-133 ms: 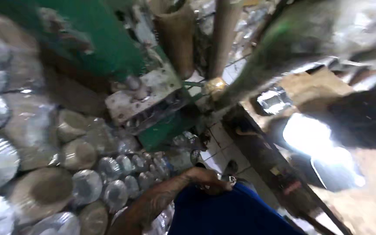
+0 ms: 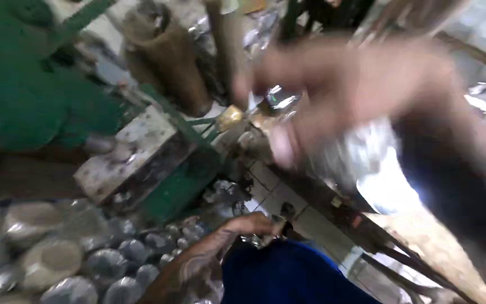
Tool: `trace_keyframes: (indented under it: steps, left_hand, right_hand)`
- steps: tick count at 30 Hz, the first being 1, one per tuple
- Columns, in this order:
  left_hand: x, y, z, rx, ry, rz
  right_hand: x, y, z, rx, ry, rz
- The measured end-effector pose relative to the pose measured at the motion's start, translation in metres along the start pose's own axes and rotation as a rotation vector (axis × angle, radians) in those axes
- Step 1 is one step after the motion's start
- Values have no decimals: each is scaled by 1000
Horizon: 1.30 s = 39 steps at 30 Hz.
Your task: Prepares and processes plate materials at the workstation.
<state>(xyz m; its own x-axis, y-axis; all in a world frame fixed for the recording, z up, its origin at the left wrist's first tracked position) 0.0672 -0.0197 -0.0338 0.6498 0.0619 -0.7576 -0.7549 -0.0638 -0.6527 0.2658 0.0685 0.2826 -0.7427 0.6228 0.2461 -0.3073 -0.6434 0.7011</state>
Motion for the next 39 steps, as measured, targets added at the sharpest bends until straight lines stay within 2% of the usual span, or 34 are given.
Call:
trace_keyframes:
  steps: [1, 2, 4, 6, 7, 9, 12, 15, 18, 19, 20, 22, 23, 24, 25, 26, 27, 29, 30, 32, 34, 35, 37, 39]
  left_hand:
    - [8, -6, 21, -70, -98, -37]
    - [20, -10, 45, -80, -183, -8]
    - [46, -42, 84, 48, -304, 54]
    - [76, -96, 107, 255, -371, 41]
    - [92, -126, 117, 363, -414, 31]
    - [130, -183, 139, 588, -495, 3]
    - [183, -240, 169, 862, -594, 12]
    - [214, -260, 187, 1002, -574, 65]
    - [238, -243, 189, 1050, -445, 125]
    - [238, -236, 187, 1053, -433, 114]
    - [237, -233, 186, 1051, -445, 88]
    - [239, -231, 183, 1017, -483, 14]
    - [241, -233, 182, 989, -487, -10]
    - [242, -235, 182, 959, -472, -19]
    - [242, -237, 181, 933, -450, -16]
    - [243, -236, 182, 923, -426, -9]
    - [245, -235, 182, 938, -407, -10]
    - [245, -237, 183, 993, -393, -3]
    - [239, -239, 184, 1001, -409, 2]
    - [209, -259, 172, 890, -470, -75]
    - [175, -287, 129, 792, -501, -204]
    - [169, -291, 94, 822, -459, -229]
    - [185, -277, 21, 1052, -299, -178]
    - [209, -263, -15, 1186, -148, -166]
  right_hand:
    - [-34, 22, -32, -23, 25, -214]
    - [-87, 26, -73, 13, 9, -350]
    - [-213, 7, -167, 171, 47, -734]
    - [-332, -27, -263, 168, 125, -1139]
    - [-379, -43, -309, 126, 124, -1285]
    - [-444, -72, -380, 107, 94, -1464]
    - [-492, -99, -422, 144, 64, -1576]
    - [-486, -95, -418, 104, 62, -1557]
    - [-475, -92, -412, 124, 69, -1613]
    - [-461, -91, -406, 178, -23, -1633]
    - [-440, -90, -389, 215, -209, -1615]
    - [-382, -80, -328, 153, -653, -1416]
    - [-355, -72, -290, -23, -794, -1278]
    - [-335, -65, -253, -275, -835, -1162]
    - [-323, -63, -220, -497, -786, -1085]
    - [-322, -69, -196, -605, -686, -1065]
    - [-331, -85, -185, -595, -539, -1090]
    - [-359, -121, -188, -384, -212, -1210]
    - [-368, -129, -193, -313, -156, -1217]
    - [-376, -128, -192, -190, -288, -1133]
    - [-380, -124, -180, -28, -337, -1099]
    - [-380, -123, -176, 48, -306, -1118]
    - [-376, -123, -169, 135, -225, -1160]
    - [-374, -122, -168, 149, -206, -1143]
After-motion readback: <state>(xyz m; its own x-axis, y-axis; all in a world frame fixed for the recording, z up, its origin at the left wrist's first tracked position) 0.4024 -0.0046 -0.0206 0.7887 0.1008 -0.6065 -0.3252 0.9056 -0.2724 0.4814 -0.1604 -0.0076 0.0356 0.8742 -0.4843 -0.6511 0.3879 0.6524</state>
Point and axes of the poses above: each hand's wrist, its own x-axis towards the middle knuckle, its own z-axis out of the back of the hand, y = z × x, the point moved 7 cm from there along x, towards the middle knuckle, and after that the axes turned 11 degrees about z, right-handed, at the moved point
